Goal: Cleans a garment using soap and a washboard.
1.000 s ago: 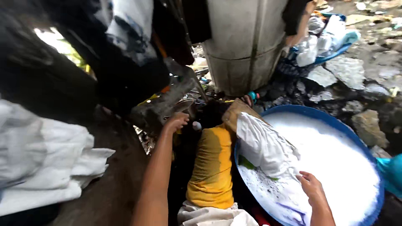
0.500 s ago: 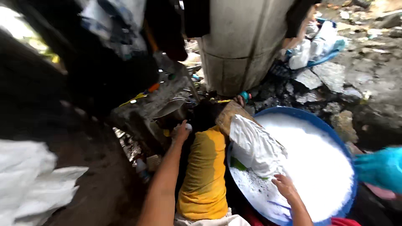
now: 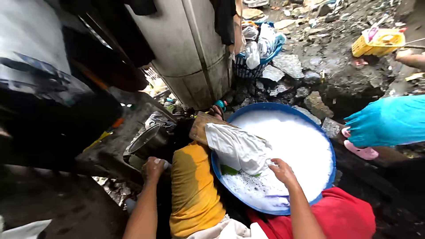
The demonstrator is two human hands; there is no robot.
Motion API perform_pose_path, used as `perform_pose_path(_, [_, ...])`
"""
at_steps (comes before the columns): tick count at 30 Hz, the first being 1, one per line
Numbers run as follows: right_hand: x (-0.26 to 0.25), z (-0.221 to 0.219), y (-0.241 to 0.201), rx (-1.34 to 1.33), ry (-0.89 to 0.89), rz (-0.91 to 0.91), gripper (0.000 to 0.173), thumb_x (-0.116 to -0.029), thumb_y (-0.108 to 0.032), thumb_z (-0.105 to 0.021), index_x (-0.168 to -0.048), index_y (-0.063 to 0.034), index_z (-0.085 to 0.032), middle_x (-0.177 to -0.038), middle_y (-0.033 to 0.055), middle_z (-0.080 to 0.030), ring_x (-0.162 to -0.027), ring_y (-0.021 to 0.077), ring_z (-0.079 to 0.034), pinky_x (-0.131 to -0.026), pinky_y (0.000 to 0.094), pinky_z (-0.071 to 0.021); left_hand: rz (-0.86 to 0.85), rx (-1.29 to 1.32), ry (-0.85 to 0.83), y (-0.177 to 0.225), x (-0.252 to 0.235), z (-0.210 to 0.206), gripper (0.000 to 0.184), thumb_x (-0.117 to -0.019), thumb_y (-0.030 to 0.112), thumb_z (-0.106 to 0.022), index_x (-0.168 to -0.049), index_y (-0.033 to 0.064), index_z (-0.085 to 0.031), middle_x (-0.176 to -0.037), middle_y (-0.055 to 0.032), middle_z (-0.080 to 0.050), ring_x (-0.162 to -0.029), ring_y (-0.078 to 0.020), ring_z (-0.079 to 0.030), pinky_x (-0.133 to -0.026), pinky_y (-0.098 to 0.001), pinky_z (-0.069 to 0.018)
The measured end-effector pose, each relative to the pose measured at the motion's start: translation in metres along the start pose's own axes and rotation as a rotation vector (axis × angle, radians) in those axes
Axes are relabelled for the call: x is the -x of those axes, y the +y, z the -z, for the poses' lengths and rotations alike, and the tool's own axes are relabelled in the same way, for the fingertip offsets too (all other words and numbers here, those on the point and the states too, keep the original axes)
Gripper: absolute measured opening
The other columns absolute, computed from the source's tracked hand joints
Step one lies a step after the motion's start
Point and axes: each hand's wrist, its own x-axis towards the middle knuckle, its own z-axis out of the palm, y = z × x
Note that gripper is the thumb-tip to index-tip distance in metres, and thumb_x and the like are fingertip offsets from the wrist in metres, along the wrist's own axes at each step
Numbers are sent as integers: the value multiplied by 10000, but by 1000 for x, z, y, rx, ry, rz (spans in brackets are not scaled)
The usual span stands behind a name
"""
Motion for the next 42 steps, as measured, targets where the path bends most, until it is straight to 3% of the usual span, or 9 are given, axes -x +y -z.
perform_pose_path(7, [20,35,-15,-107,101,97,431,-1042,-212,-612,-1403,19,-573,-1429,282,-563,-1341,428,-528,-1126,574,-395,-164,56,294,30,53,73,519,-992,285,-650,-1303,-124,-578,-1303,-408,-564,-1285,-559,-512,-1081,-687,-362])
perform_pose_path(13, [29,55,-6,-279,228,164,403,-1035,-196,-631,-1371,22,-590,-1354,289,-600,-1219,449,-591,-1032,627,-449,-399,-11,541,91,95,147,617,-973,429,-642,-1310,-81,-564,-1222,-432,-582,-1155,-646,-542,-929,-803,-377])
perform_pose_path(17, [32,60,-4,-373,275,182,384,-1039,-196,-615,-1365,5,-596,-1326,275,-618,-1176,434,-620,-991,624,-481,-608,-84,626,135,90,187,808,-891,679,-496,-1271,-26,-606,-1137,-383,-636,-1081,-598,-600,-894,-790,-408])
perform_pose_path(20, [36,61,-11,-410,288,242,381,-1032,-188,-624,-1356,11,-601,-1326,271,-622,-1183,417,-625,-1002,600,-488,-741,-48,608,181,117,192,809,-866,709,-488,-1236,1,-618,-1108,-324,-653,-1053,-518,-622,-892,-748,-427])
perform_pose_path(25, [40,48,-27,-414,246,514,522,-943,-168,-745,-1402,9,-568,-1393,262,-591,-1293,414,-568,-1063,585,-467,-873,66,403,261,226,147,445,-949,307,-622,-1208,-54,-627,-1037,-316,-657,-948,-468,-636,-835,-680,-453])
perform_pose_path(29, [51,32,-39,-436,184,722,844,-773,-142,-880,-1502,-26,-471,-1506,212,-511,-1377,367,-501,-1125,557,-430,-1056,93,186,292,247,95,319,-926,233,-689,-1121,-19,-684,-889,-204,-693,-791,-343,-665,-730,-588,-510])
perform_pose_path(32, [49,20,-40,-418,340,839,885,-723,-157,-894,-1479,42,-480,-1463,246,-546,-1350,381,-528,-1139,545,-415,-1176,131,11,305,251,57,285,-893,225,-701,-1076,7,-704,-846,-156,-704,-762,-301,-681,-703,-559,-537])
perform_pose_path(38, [44,12,-29,-474,380,616,741,-741,-125,-882,-1373,45,-536,-1176,213,-691,-1056,275,-695,-944,493,-566,-1240,270,-261,306,233,10,260,-936,196,-711,-1118,11,-700,-804,-78,-688,-707,-164,-651,-689,-383,-549])
perform_pose_path(42, [28,14,-11,-549,262,376,790,-704,-18,-837,-1418,-4,-499,-1184,214,-678,-1053,283,-687,-927,488,-573,-1158,218,-423,297,183,8,449,-1005,262,-661,-1370,13,-583,-1082,-141,-723,-914,-234,-709,-853,-450,-579])
